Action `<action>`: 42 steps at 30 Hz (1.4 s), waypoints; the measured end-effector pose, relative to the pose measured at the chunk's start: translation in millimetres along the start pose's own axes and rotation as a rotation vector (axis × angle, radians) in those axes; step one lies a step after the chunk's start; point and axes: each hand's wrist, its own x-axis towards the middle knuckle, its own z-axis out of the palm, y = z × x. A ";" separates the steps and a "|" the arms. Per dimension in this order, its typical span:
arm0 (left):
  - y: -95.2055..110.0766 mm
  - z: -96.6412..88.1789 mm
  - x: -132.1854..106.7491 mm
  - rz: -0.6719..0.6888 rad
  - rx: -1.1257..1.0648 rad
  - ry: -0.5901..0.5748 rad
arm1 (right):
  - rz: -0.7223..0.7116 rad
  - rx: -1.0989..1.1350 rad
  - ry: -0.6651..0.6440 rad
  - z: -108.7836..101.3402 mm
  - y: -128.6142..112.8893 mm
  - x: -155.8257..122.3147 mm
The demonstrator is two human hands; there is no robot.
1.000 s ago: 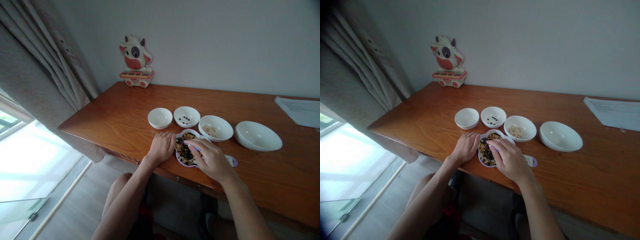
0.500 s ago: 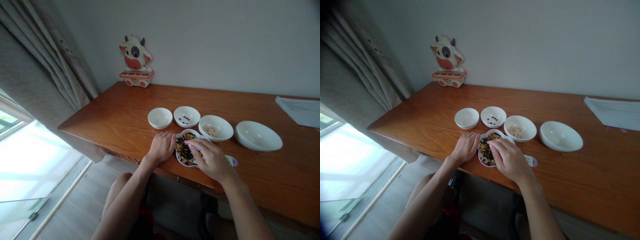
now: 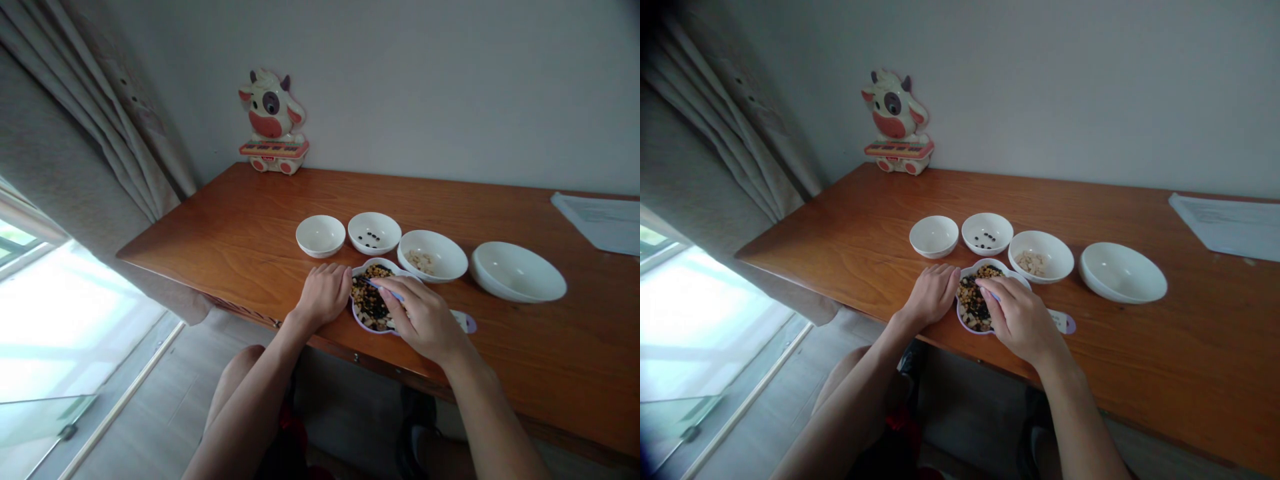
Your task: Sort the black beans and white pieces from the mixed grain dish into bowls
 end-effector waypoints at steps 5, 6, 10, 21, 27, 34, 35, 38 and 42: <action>-0.7 0.2 -0.3 0.008 0.010 -0.014 | 0.015 -0.003 0.000 1.0 0.3 0.3; -0.9 0.9 -0.5 0.010 0.008 -0.010 | 0.023 -0.008 0.000 1.3 0.5 0.3; -1.5 3.0 -0.8 0.010 -0.001 0.005 | 0.044 -0.030 0.031 2.7 1.5 0.4; 0.8 -1.6 0.0 0.006 0.020 -0.025 | 0.162 -0.084 0.068 5.4 1.8 3.6; -0.9 -0.2 0.3 -0.005 -0.008 0.002 | 0.267 -0.084 0.062 3.3 -2.0 5.2; 0.5 -0.4 0.1 -0.009 -0.025 0.000 | 0.326 -0.068 0.057 1.6 -3.9 6.0; 0.7 -0.4 0.2 -0.011 -0.022 0.000 | 0.330 -0.069 0.054 1.6 -3.9 6.0; 0.8 -0.5 0.7 -0.005 -0.009 -0.008 | 0.338 -0.075 0.056 1.7 -3.9 6.3; 0.5 -0.9 0.5 -0.001 -0.001 -0.013 | 0.316 -0.102 0.067 2.1 -3.8 6.8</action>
